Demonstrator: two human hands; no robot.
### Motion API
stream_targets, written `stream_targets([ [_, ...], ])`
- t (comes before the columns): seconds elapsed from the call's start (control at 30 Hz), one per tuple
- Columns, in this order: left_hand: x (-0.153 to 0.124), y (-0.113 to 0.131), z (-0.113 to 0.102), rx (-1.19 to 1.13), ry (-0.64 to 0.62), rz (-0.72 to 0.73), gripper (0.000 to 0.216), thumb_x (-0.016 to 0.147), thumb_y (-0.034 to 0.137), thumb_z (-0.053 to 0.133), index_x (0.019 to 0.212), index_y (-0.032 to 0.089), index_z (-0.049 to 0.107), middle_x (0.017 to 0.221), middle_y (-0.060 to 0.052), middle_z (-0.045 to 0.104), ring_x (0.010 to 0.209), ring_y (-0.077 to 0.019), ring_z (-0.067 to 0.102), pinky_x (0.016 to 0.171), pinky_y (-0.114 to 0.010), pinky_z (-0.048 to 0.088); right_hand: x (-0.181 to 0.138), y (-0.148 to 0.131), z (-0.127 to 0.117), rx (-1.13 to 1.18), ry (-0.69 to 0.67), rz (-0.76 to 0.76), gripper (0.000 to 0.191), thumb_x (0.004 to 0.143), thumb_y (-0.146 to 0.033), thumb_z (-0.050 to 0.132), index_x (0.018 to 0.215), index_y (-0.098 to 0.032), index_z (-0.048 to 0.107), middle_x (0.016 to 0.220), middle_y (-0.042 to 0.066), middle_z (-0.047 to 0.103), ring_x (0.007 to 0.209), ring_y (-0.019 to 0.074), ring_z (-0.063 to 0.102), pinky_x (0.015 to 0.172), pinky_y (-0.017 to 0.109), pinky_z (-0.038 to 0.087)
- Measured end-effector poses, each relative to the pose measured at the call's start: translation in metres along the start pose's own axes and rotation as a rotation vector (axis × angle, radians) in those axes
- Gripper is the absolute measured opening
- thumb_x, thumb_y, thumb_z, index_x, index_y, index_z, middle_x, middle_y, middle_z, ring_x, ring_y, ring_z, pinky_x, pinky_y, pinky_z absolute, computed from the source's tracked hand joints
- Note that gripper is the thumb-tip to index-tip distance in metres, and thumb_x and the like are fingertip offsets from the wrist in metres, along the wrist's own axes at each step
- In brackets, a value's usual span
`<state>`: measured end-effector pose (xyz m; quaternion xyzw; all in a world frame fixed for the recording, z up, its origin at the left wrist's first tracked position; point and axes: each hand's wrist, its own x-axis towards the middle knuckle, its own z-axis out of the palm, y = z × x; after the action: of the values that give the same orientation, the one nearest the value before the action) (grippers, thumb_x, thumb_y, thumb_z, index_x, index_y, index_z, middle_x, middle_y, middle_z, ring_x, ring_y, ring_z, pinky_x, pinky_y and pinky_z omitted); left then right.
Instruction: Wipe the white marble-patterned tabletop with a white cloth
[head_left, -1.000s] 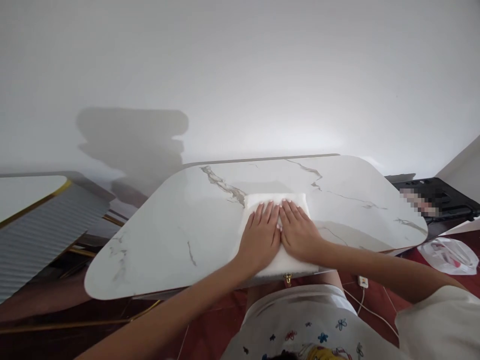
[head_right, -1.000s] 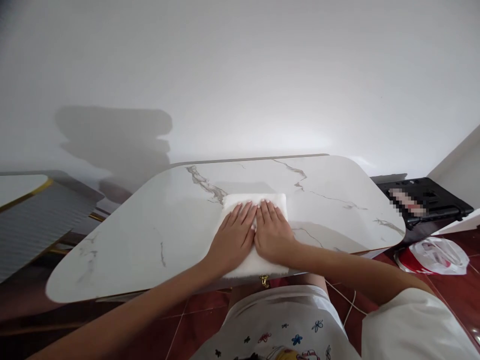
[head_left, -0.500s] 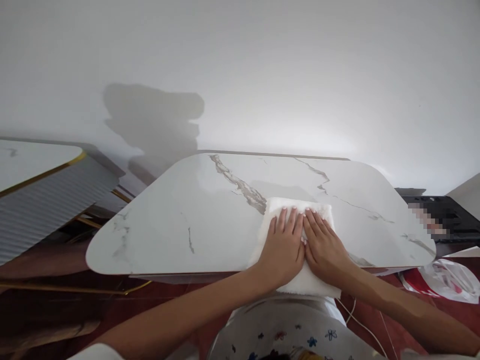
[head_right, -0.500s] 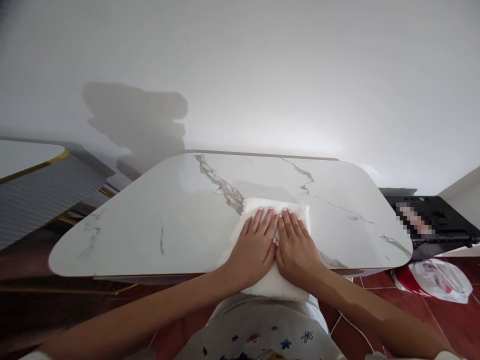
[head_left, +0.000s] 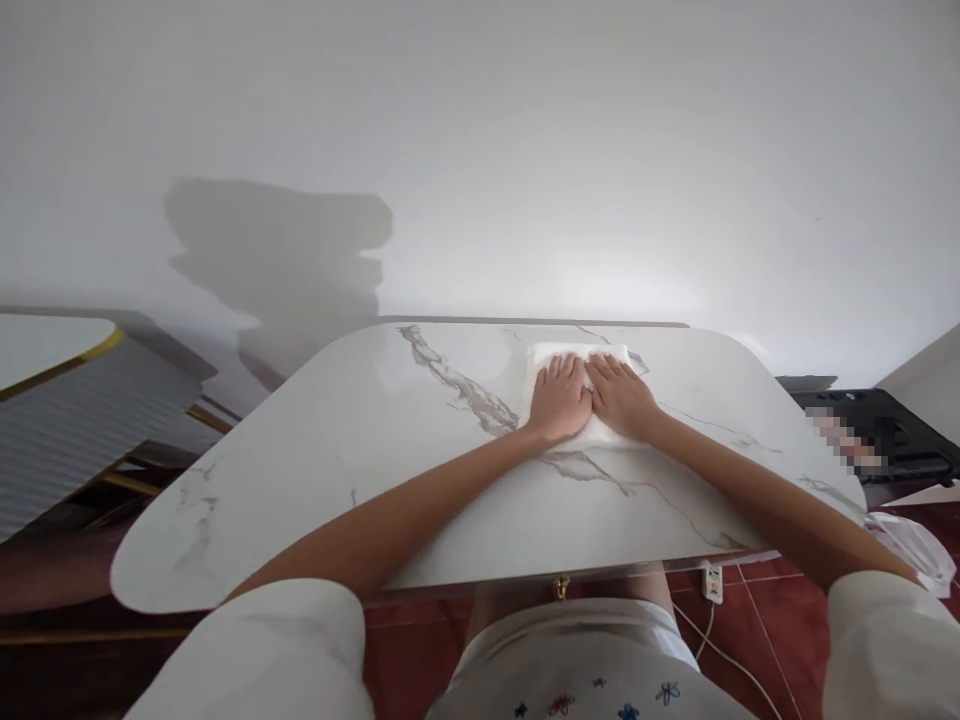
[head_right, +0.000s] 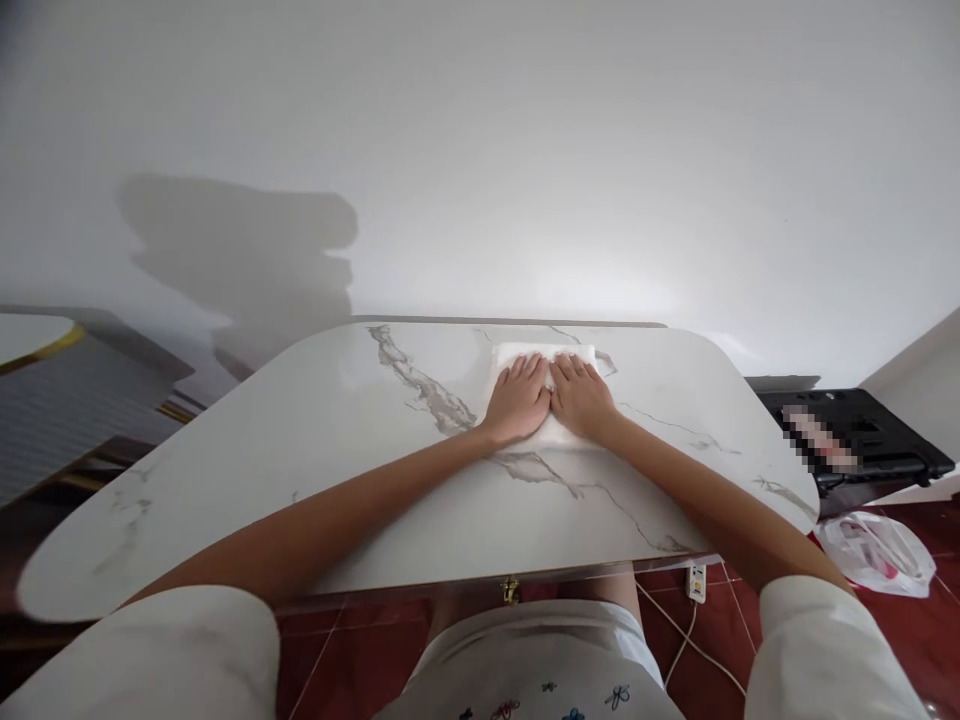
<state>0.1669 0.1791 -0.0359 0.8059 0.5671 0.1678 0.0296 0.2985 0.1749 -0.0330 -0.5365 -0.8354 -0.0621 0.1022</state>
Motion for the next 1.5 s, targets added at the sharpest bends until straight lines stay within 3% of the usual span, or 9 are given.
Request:
stream_targets([
  [0.3,0.098,-0.037,0.02,-0.02,0.097,-0.033,0.045,0.089,0.023,0.031,0.132,0.022,0.045,0.146,-0.005,0.038,0.138,-0.0297,0.024,0.107,-0.048,0.026,0.094,0.037,0.028,0.066,0.003,0.126,0.049,0.097,-0.023,0.022,0.144,-0.013,0.034,0.15,0.011,0.031,0.137,0.0287,0.026,0.107,0.043,0.026],
  [0.53,0.134,-0.048,0.025,0.054,0.124,-0.016,0.033,0.089,0.021,0.033,0.112,0.024,0.055,0.126,-0.006,0.056,0.124,-0.0268,0.04,0.1,-0.045,0.035,0.127,0.052,0.042,0.058,0.096,0.138,0.043,0.096,-0.023,0.025,0.131,-0.011,0.047,0.136,0.014,0.049,0.127,0.0284,0.038,0.102,0.041,0.031],
  [0.73,0.133,-0.045,0.027,0.068,0.133,-0.029,0.034,0.089,0.021,0.033,0.116,0.022,0.054,0.13,-0.006,0.054,0.124,-0.0276,0.039,0.1,-0.045,0.033,0.125,0.051,0.044,0.043,0.114,0.128,0.045,0.096,-0.023,0.025,0.134,-0.009,0.044,0.14,0.015,0.045,0.129,0.0294,0.036,0.103,0.041,0.03],
  [0.87,0.134,-0.028,0.036,0.047,0.153,-0.083,0.036,0.089,0.021,0.034,0.12,0.021,0.052,0.132,-0.006,0.053,0.127,-0.0299,0.036,0.101,-0.047,0.031,0.114,0.065,0.042,0.037,0.078,0.123,0.047,0.097,-0.023,0.024,0.139,-0.01,0.039,0.145,0.014,0.04,0.133,0.0287,0.032,0.105,0.041,0.027],
  [1.03,0.142,-0.001,0.045,0.029,0.149,-0.023,0.038,0.089,0.022,0.034,0.121,0.018,0.053,0.133,-0.007,0.052,0.126,-0.0306,0.036,0.101,-0.047,0.032,0.101,0.092,0.04,0.04,0.082,0.176,0.048,0.097,-0.024,0.023,0.14,-0.012,0.039,0.145,0.012,0.041,0.133,0.0286,0.034,0.106,0.041,0.028],
  [1.17,0.141,0.0,0.042,0.042,0.099,-0.006,0.042,0.09,0.024,0.031,0.127,0.019,0.05,0.137,-0.005,0.049,0.128,-0.0288,0.036,0.103,-0.044,0.031,0.096,0.094,0.04,0.031,0.105,0.181,0.048,0.096,-0.023,0.025,0.139,-0.01,0.041,0.144,0.013,0.042,0.132,0.0285,0.035,0.107,0.042,0.028],
  [1.33,0.119,-0.008,0.032,0.062,0.014,0.09,0.05,0.092,0.027,0.026,0.139,0.018,0.037,0.149,-0.004,0.034,0.137,-0.0286,0.024,0.109,-0.043,0.025,0.079,0.08,0.035,0.044,0.093,0.174,0.05,0.095,-0.023,0.026,0.142,-0.01,0.036,0.148,0.015,0.035,0.136,0.0301,0.029,0.107,0.044,0.027],
  [1.5,0.083,-0.003,0.024,0.081,-0.013,0.081,0.053,0.092,0.028,0.026,0.143,0.015,0.032,0.152,-0.005,0.029,0.139,-0.0306,0.02,0.11,-0.045,0.024,0.051,0.06,0.028,0.068,0.072,0.154,0.051,0.094,-0.022,0.026,0.143,-0.009,0.034,0.149,0.016,0.032,0.137,0.0307,0.027,0.109,0.045,0.026],
])
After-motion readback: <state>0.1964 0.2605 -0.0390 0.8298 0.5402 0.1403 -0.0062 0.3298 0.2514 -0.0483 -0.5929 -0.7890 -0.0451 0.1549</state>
